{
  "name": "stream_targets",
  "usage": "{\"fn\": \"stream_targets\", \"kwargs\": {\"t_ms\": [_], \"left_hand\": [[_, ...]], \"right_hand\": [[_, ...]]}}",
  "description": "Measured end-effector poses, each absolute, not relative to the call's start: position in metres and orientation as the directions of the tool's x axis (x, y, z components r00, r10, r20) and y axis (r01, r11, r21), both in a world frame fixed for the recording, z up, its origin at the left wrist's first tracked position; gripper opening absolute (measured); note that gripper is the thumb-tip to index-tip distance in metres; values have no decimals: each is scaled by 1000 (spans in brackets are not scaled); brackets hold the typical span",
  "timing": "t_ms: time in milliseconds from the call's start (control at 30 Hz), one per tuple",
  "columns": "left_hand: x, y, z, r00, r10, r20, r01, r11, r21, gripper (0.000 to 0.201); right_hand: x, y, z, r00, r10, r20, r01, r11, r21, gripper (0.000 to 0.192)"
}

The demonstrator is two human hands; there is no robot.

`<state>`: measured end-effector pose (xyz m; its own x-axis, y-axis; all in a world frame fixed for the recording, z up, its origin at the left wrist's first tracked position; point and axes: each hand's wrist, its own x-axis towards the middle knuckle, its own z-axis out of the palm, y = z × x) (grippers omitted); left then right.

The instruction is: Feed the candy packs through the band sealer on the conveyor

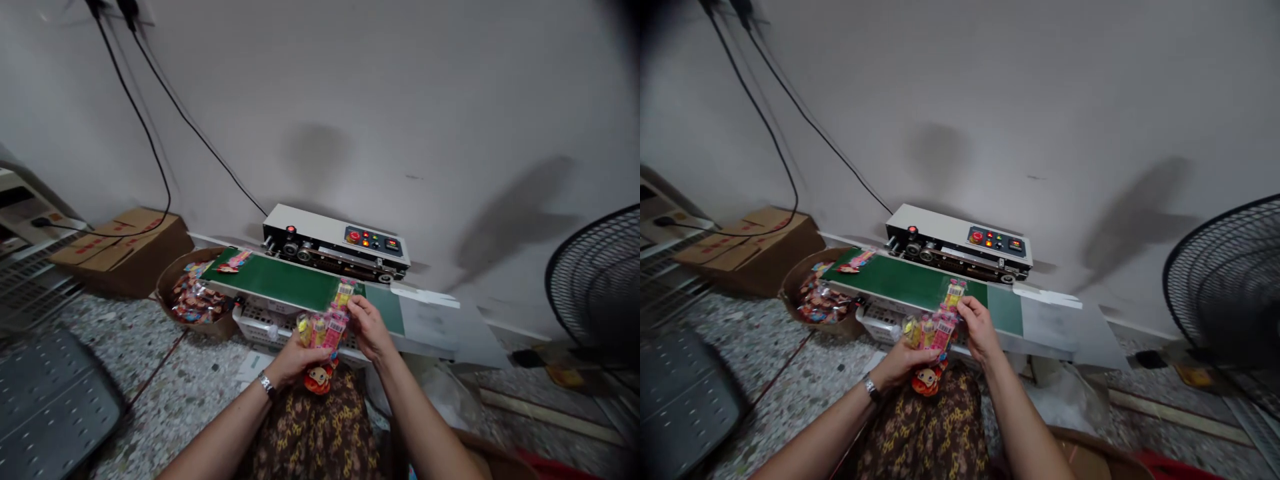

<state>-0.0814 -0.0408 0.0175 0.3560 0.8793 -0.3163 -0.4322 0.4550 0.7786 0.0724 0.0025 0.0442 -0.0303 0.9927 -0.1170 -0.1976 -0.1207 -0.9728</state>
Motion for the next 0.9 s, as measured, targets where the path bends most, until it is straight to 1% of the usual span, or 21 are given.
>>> {"fn": "stream_targets", "kwargs": {"t_ms": [67, 133, 200, 267, 300, 333, 367, 400, 433, 467, 500, 667, 767, 833, 900], "left_hand": [[-81, -41, 17, 370, 875, -312, -407, 454, 792, 39], [-80, -42, 15, 378, 868, -323, -395, 467, 791, 39], [-81, -44, 11, 377, 858, -350, -395, 490, 777, 38], [-82, -46, 7, 370, 854, -367, -399, 503, 767, 36], [-84, -46, 6, 367, 853, -371, -398, 504, 766, 34], [-85, -46, 5, 365, 853, -374, -395, 505, 767, 32], [-86, -46, 4, 363, 852, -377, -391, 506, 769, 31], [-87, -45, 3, 363, 850, -382, -384, 510, 770, 30], [-87, -44, 3, 363, 847, -387, -377, 514, 771, 29], [-88, -44, 3, 362, 846, -393, -373, 517, 770, 29], [-88, -43, 3, 356, 846, -397, -374, 519, 769, 30], [-85, -45, 3, 317, 861, -397, -406, 501, 764, 30], [-85, -43, 4, 363, 847, -389, -389, 517, 762, 26], [-85, -41, 5, 378, 842, -385, -394, 523, 756, 24], [-85, -41, 9, 348, 856, -383, -427, 508, 748, 23]], "right_hand": [[75, 6, 41, 72, 995, -70, -215, -53, -975, 30], [85, 14, 33, 200, 980, -4, -176, 32, -984, 32], [103, 24, 20, 313, 948, 52, -34, 66, -997, 35], [131, 33, 4, 395, 914, 98, 221, 9, -975, 38], [147, 37, -3, 420, 901, 111, 370, -58, -927, 37], [164, 41, -10, 440, 892, 108, 517, -153, -842, 36], [180, 44, -15, 464, 881, 89, 634, -260, -728, 35], [194, 46, -20, 494, 867, 60, 708, -361, -607, 33], [207, 48, -23, 529, 848, 29, 742, -446, -501, 33], [217, 51, -26, 564, 826, 2, 748, -510, -424, 33], [225, 53, -28, 593, 805, -18, 741, -555, -378, 33], [237, 67, -30, 655, 753, -56, 705, -636, -313, 34], [240, 74, -27, 673, 737, -66, 695, -660, -285, 33], [237, 77, -22, 666, 742, -75, 702, -658, -272, 31], [222, 80, -14, 632, 770, -87, 729, -628, -270, 28]]}}
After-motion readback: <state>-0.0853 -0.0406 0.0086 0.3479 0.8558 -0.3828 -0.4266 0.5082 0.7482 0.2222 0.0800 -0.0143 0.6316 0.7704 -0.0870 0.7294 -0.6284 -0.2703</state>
